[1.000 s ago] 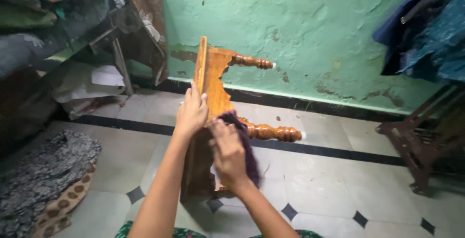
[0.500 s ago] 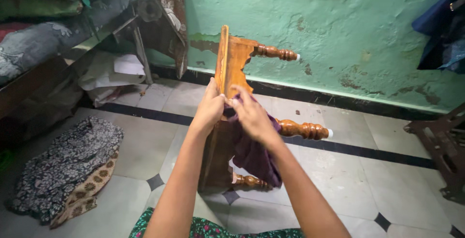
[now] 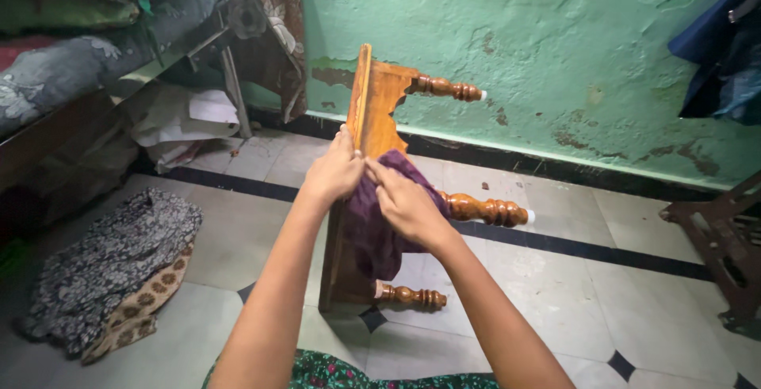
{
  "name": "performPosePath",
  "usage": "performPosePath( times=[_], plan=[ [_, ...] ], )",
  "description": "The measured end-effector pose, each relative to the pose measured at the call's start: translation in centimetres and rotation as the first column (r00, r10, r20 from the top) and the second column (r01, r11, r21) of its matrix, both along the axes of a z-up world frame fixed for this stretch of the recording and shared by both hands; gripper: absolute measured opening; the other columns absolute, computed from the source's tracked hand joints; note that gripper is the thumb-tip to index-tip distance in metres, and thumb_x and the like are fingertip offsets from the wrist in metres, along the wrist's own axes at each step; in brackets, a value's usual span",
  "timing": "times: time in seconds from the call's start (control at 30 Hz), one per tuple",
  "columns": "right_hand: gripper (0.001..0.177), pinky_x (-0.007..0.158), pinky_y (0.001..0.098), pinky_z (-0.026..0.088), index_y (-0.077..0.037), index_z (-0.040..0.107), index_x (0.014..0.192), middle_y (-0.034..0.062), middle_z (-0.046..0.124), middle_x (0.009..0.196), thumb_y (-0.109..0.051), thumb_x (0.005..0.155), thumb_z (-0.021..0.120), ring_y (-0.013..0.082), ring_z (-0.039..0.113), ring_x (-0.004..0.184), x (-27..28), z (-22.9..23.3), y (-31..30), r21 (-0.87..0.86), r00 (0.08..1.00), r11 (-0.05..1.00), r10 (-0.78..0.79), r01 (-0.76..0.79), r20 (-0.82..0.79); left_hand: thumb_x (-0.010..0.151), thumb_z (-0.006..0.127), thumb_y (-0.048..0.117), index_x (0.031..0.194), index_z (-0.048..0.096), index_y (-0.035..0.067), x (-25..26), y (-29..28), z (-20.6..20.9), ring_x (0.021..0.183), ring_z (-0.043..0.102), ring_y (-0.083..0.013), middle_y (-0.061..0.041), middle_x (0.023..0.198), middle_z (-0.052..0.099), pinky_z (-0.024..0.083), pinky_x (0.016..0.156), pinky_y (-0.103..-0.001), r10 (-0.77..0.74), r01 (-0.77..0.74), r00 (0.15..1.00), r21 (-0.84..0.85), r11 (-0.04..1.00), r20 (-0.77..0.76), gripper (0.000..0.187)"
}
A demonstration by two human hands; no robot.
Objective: The person cleans a wooden table with a cloth, wiping the top surface and then turning it over to wipe the legs and the underside.
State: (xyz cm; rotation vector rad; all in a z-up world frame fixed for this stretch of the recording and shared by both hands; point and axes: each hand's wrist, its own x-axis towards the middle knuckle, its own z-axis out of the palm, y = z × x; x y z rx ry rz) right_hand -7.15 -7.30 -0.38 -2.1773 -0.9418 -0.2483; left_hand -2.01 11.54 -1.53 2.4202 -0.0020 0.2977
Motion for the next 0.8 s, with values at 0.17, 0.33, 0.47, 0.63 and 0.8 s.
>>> performPosePath(
  times=[0.17, 0.33, 0.47, 0.63, 0.8],
  plan=[
    [0.049, 0.113, 0.0494, 0.039, -0.003, 0.045, 0.15, 0.0251, 0.055, 0.146, -0.022, 0.105, 0.042, 0.0429, 0.053, 0.132, 5.1, -2.2, 2.8, -0.058, 0.969, 0.976, -0.198, 0.209, 0.148, 0.102, 0.041, 0.034, 0.156, 0.027, -0.003, -0.8, -1.2, -0.8, 0.141, 0.041, -0.0439, -0.028, 0.159, 0.035, 0.037, 0.115, -0.047, 0.043, -0.029, 0.985, -0.085, 0.996, 0.167, 0.068],
    [0.061, 0.112, 0.0534, 0.038, 0.008, 0.036, 0.15, 0.0335, 0.052, 0.143, -0.02, 0.099, 0.056, 0.0457, 0.052, 0.132, 13.1, -4.0, 4.3, -0.056, 0.953, 0.98, -0.174, 0.193, 0.25, 0.106, 0.041, 0.037, 0.153, 0.03, -0.009, -0.3, -1.2, -1.6, 0.143, 0.039, -0.044, -0.033, 0.156, 0.036, 0.035, 0.116, -0.046, 0.047, -0.015, 0.971, -0.139, 0.99, 0.235, 0.067],
    [0.073, 0.114, 0.0534, 0.038, 0.007, 0.031, 0.154, 0.0341, 0.053, 0.142, -0.016, 0.092, 0.062, 0.0448, 0.052, 0.134, 18.5, -4.6, 5.3, -0.125, 0.931, 0.944, -0.27, 0.306, 0.244, 0.105, 0.041, 0.032, 0.152, 0.033, -0.009, -0.5, -1.2, -1.6, 0.144, 0.04, -0.0422, -0.032, 0.154, 0.04, 0.035, 0.117, -0.044, 0.045, 0.01, 0.953, -0.18, 0.984, 0.299, 0.064],
    [0.073, 0.11, 0.0572, 0.037, 0.007, 0.035, 0.146, 0.0355, 0.052, 0.14, -0.018, 0.085, 0.067, 0.0471, 0.046, 0.136, 18.9, -2.8, 6.4, -0.069, 0.88, 0.911, -0.37, 0.406, 0.298, 0.102, 0.044, 0.025, 0.148, 0.044, -0.007, -2.1, -1.8, 0.7, 0.137, 0.048, -0.0411, -0.03, 0.147, 0.05, 0.038, 0.112, -0.046, 0.1, -0.011, 0.916, -0.226, 0.974, 0.389, 0.056],
    [0.036, 0.107, 0.0518, 0.045, 0.005, 0.062, 0.121, 0.0272, 0.061, 0.132, -0.015, 0.091, 0.061, 0.0439, 0.055, 0.124, 11.8, -0.6, 5.5, -0.242, 0.749, 0.744, -0.478, 0.623, 0.459, 0.092, 0.058, 0.024, 0.129, 0.07, 0.007, -5.0, -3.5, 3.0, 0.108, 0.072, -0.0369, -0.023, 0.111, 0.074, 0.056, 0.095, -0.045, 0.345, -0.241, 0.905, -0.369, 0.898, 0.247, 0.043]
  ],
)
